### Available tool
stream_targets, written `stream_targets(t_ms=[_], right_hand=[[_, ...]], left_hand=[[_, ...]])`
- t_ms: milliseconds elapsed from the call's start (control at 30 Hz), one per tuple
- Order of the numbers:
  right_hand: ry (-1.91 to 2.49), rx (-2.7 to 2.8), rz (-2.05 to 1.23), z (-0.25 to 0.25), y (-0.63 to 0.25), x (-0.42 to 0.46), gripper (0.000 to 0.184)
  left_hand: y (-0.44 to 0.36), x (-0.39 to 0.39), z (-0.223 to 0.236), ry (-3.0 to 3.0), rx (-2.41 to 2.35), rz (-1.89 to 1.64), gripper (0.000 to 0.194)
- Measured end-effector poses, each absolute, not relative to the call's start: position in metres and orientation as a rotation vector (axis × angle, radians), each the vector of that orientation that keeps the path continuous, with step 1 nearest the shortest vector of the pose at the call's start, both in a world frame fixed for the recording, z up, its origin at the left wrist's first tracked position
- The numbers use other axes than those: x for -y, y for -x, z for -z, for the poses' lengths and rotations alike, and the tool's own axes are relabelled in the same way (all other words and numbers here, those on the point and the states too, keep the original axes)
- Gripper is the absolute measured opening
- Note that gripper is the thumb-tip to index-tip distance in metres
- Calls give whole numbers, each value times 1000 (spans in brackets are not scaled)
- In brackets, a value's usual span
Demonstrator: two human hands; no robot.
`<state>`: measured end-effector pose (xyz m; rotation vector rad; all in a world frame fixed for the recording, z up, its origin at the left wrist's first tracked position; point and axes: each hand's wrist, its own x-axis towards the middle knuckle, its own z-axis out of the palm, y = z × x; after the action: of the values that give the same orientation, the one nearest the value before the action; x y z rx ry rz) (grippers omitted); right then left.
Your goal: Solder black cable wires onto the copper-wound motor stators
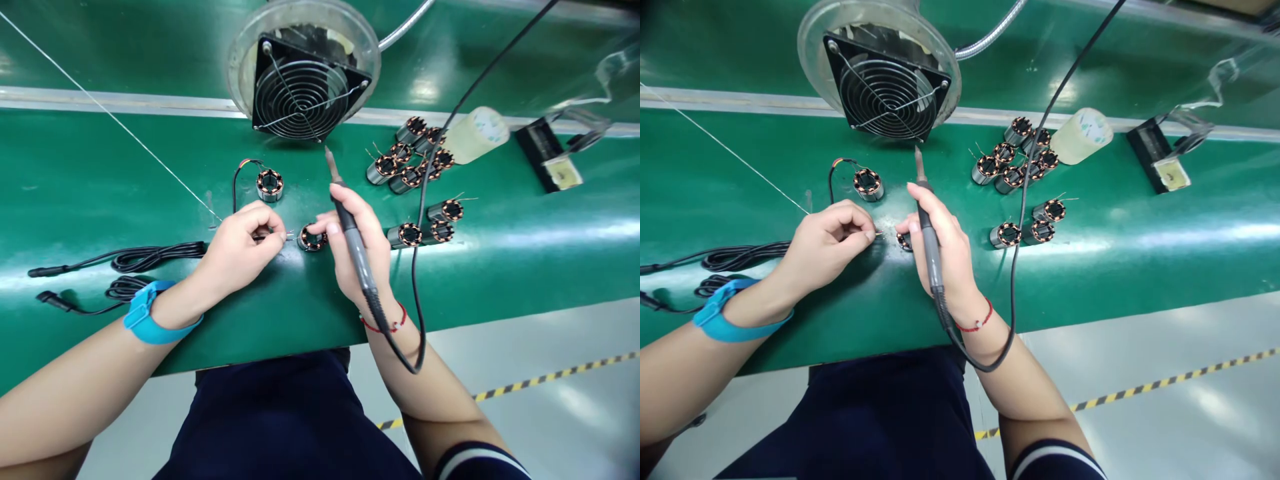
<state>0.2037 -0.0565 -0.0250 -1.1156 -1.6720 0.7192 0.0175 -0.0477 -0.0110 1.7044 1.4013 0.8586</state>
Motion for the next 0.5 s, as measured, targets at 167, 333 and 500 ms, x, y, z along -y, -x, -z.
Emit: stream_targets(t_ms=[167, 333, 500], right_hand=[[1120, 1590, -593, 30, -216, 87, 34], [1036, 1577, -487, 36, -220, 106, 29], [909, 1554, -530, 34, -218, 105, 20]], left_hand=[[-20, 50, 9, -1750, -1402, -840, 12], [-21, 50, 11, -1782, -1426, -821, 12], [-20, 49, 12, -1766, -1434, -829, 11]])
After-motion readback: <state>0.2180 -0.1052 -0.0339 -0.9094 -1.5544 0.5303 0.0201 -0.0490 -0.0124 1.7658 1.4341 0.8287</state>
